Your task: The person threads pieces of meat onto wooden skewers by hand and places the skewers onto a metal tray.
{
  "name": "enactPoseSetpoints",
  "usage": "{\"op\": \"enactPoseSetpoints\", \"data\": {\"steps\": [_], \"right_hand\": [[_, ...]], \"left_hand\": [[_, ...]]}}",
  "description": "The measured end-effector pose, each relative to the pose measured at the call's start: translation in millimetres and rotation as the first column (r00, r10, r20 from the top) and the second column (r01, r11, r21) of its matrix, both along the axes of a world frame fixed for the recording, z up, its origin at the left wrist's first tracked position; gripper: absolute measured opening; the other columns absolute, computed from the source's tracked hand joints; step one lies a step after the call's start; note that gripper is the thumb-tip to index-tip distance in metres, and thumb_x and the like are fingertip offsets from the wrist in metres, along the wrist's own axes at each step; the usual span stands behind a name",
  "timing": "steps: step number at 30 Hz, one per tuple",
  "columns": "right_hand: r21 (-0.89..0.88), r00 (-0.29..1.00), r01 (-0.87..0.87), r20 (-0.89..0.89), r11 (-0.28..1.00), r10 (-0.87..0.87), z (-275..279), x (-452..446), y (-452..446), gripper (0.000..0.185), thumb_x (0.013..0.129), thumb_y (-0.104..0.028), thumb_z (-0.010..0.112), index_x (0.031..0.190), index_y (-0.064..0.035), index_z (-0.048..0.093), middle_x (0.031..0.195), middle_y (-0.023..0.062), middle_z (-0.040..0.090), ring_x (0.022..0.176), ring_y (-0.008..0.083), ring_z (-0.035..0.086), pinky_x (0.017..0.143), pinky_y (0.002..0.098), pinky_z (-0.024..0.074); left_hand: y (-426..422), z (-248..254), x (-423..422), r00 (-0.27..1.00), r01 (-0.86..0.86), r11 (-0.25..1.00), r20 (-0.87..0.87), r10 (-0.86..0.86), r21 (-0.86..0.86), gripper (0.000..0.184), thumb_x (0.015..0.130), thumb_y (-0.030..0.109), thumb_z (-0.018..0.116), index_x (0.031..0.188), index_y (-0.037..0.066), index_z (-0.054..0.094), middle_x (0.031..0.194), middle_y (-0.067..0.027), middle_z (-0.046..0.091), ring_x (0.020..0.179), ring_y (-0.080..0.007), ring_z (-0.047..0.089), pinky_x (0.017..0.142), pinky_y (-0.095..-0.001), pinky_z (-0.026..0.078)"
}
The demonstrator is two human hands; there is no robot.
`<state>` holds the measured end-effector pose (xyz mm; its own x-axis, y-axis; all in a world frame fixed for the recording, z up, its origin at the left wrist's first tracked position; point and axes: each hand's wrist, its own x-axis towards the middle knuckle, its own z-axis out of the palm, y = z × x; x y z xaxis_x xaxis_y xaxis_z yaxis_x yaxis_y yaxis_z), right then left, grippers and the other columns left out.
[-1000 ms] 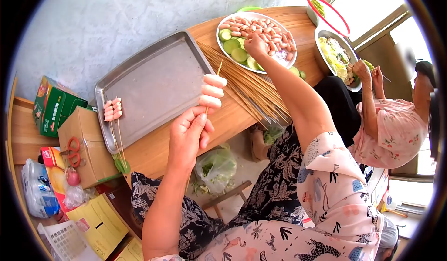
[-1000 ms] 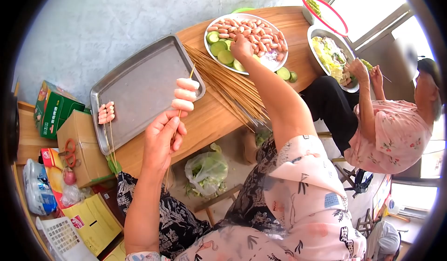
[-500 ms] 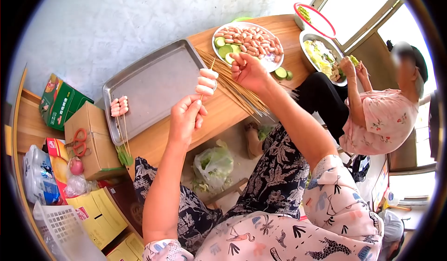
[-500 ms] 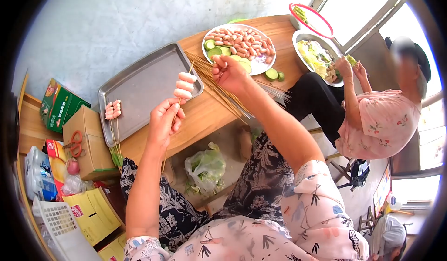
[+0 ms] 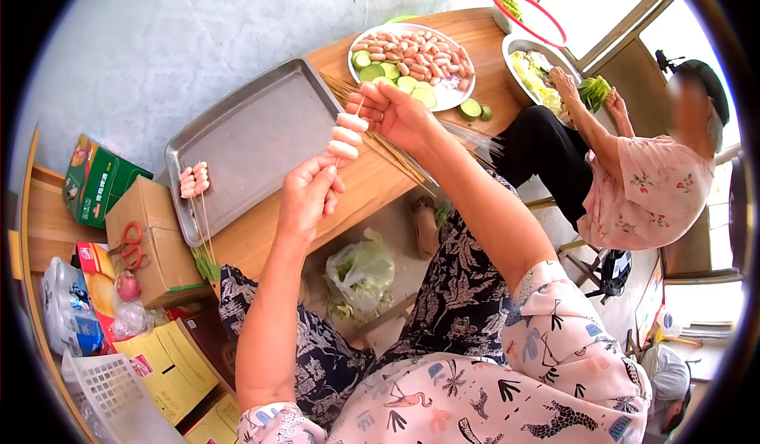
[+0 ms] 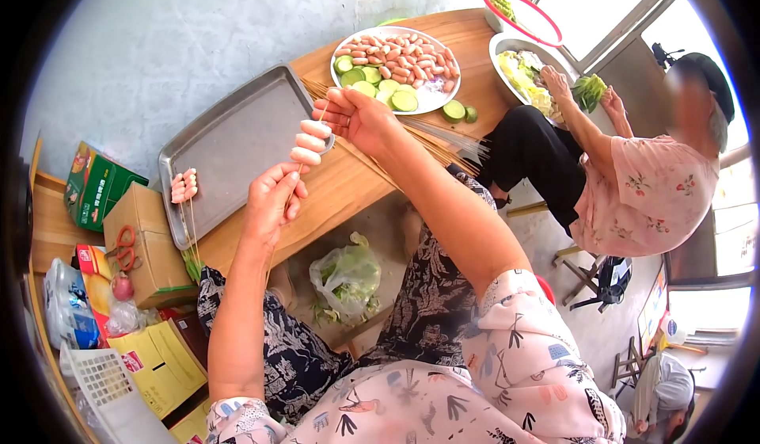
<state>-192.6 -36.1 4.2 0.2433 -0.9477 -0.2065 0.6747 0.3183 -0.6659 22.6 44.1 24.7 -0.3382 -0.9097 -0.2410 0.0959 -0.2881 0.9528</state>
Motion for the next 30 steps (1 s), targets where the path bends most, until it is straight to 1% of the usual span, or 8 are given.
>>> {"op": "enactPoseSetpoints", "data": {"steps": [2,11,21,23,24,26,30], "right_hand": [[-0.005,0.998,-0.008,-0.056,1.0,0.008,2,0,0,0.032,0.098,-0.027,0.036,0.095,-0.0051,0.059,0.104,0.0116,0.063,0.098,0.0201,0.06,0.088,0.0358,0.0475],[-0.018,0.997,-0.003,-0.08,1.0,0.002,4,1,3,0.033,0.098,-0.03,0.038,0.1,-0.0051,0.06,0.105,0.0119,0.065,0.097,0.0207,0.061,0.087,0.036,0.0479],[-0.06,0.992,-0.017,-0.126,0.998,0.009,5,3,4,0.034,0.097,-0.032,0.039,0.1,-0.006,0.06,0.104,0.0112,0.064,0.096,0.0196,0.061,0.085,0.0357,0.0472],[-0.076,0.982,0.005,-0.189,0.997,-0.02,8,4,7,0.033,0.096,-0.033,0.042,0.1,-0.0064,0.06,0.104,0.0104,0.064,0.095,0.0186,0.061,0.085,0.035,0.0467],[-0.076,0.982,0.005,-0.189,0.997,-0.02,9,4,7,0.033,0.096,-0.033,0.042,0.1,-0.0064,0.06,0.104,0.0104,0.064,0.095,0.0186,0.061,0.085,0.035,0.0467],[-0.117,0.967,-0.034,-0.255,0.993,0.003,11,4,8,0.031,0.094,-0.033,0.044,0.098,-0.0071,0.06,0.102,0.0094,0.064,0.093,0.0174,0.06,0.084,0.0345,0.0463],[-0.125,0.963,-0.052,-0.271,0.991,0.016,14,5,11,0.028,0.092,-0.032,0.047,0.096,-0.0076,0.06,0.1,0.0084,0.063,0.092,0.0164,0.059,0.084,0.0337,0.046]], "left_hand": [[0,0,-3,1.0,0.013,1.0,0.014,-0.013,0.008,0.019,0.095,0.012,0.048,0.105,0.001,0.06,0.071,-0.0015,0.056,0.044,-0.003,0.041,0.038,-0.0158,0.026],[0,-3,-5,1.0,0.007,1.0,0.02,-0.007,0.016,0.019,0.094,0.013,0.049,0.105,0.002,0.061,0.07,-0.0012,0.057,0.044,-0.0028,0.042,0.037,-0.0159,0.026],[-2,-5,-4,1.0,0.008,1.0,0.027,-0.009,0.02,0.019,0.094,0.013,0.049,0.105,0.001,0.061,0.07,-0.0018,0.057,0.044,-0.0032,0.042,0.036,-0.0161,0.026],[-2,-5,-4,1.0,0.009,1.0,0.027,-0.01,0.022,0.019,0.094,0.013,0.049,0.105,0.001,0.061,0.07,-0.0019,0.056,0.044,-0.0032,0.042,0.036,-0.0163,0.026],[-1,-4,-4,1.0,0.006,1.0,0.026,-0.006,0.022,0.019,0.094,0.013,0.049,0.105,0.001,0.061,0.07,-0.0019,0.056,0.044,-0.0033,0.042,0.036,-0.0163,0.026],[-2,-4,-4,1.0,0.002,1.0,0.026,-0.003,0.022,0.019,0.094,0.012,0.049,0.105,0.001,0.061,0.07,-0.0019,0.056,0.044,-0.0033,0.041,0.036,-0.0164,0.026],[-3,-7,-2,0.999,0.004,1.0,0.054,-0.004,0.01,0.019,0.094,0.013,0.049,0.105,0.002,0.061,0.07,-0.0015,0.056,0.044,-0.0032,0.041,0.037,-0.0164,0.026]]}}
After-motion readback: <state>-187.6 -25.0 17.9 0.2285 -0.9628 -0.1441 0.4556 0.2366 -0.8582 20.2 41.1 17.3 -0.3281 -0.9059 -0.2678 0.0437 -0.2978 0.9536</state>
